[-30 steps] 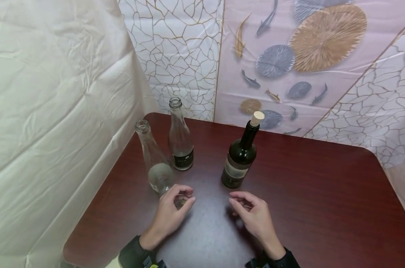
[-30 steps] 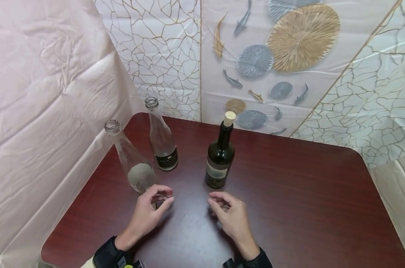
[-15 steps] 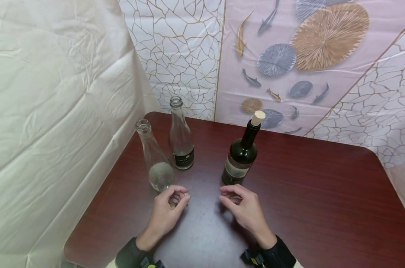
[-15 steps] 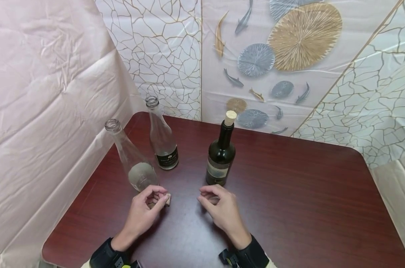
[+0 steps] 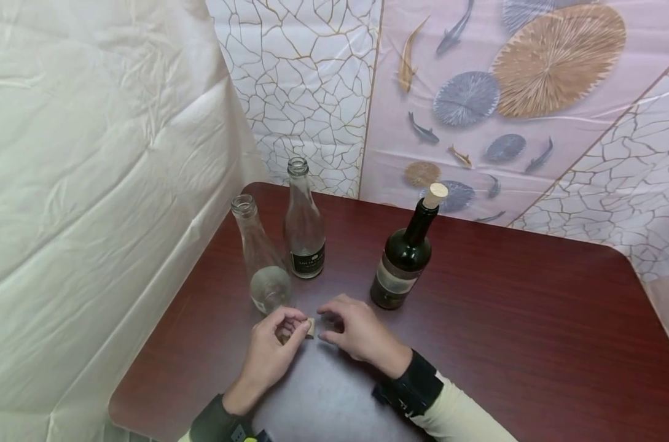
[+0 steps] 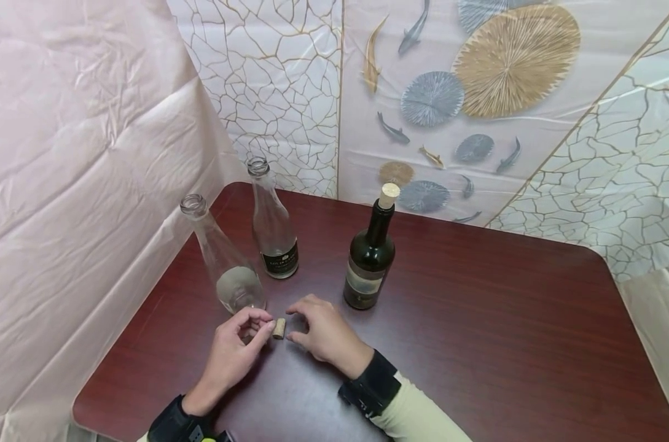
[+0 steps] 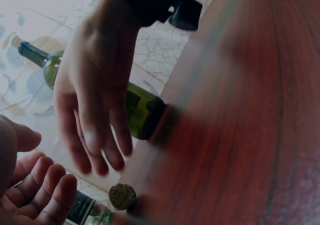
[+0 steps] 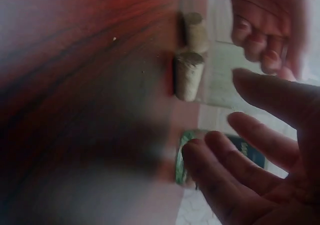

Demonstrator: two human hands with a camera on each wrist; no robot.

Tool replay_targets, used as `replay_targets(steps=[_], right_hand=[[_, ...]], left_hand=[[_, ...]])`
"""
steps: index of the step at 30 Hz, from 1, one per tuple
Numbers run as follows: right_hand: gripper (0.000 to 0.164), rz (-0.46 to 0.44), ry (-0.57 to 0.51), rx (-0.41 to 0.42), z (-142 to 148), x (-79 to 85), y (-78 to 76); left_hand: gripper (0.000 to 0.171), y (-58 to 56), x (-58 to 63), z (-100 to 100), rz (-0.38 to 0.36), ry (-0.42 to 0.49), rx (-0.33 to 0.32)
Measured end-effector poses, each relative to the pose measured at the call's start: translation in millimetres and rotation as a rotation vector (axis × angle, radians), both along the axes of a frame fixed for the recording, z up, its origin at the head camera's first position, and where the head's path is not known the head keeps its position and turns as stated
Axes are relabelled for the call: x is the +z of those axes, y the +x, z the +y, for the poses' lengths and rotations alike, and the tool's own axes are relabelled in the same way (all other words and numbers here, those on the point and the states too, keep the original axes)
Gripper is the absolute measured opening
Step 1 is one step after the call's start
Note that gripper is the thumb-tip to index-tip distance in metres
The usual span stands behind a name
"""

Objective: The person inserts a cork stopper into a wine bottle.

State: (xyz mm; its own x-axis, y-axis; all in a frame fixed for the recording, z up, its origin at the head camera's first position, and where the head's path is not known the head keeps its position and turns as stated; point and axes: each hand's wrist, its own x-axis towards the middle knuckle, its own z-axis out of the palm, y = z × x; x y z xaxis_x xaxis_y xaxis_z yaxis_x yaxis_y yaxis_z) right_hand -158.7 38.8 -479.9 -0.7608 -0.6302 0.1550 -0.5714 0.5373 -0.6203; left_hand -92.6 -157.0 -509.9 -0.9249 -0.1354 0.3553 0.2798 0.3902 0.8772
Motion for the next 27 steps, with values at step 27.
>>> replay_targets(steps=[27], right_hand=[[0.016,0.116,0.167,0.088,-30.2,-13.7,-4.5]], left_hand=[[0.011,-1.6,0.0,-0.7,-0.010,0.017,-0.015]])
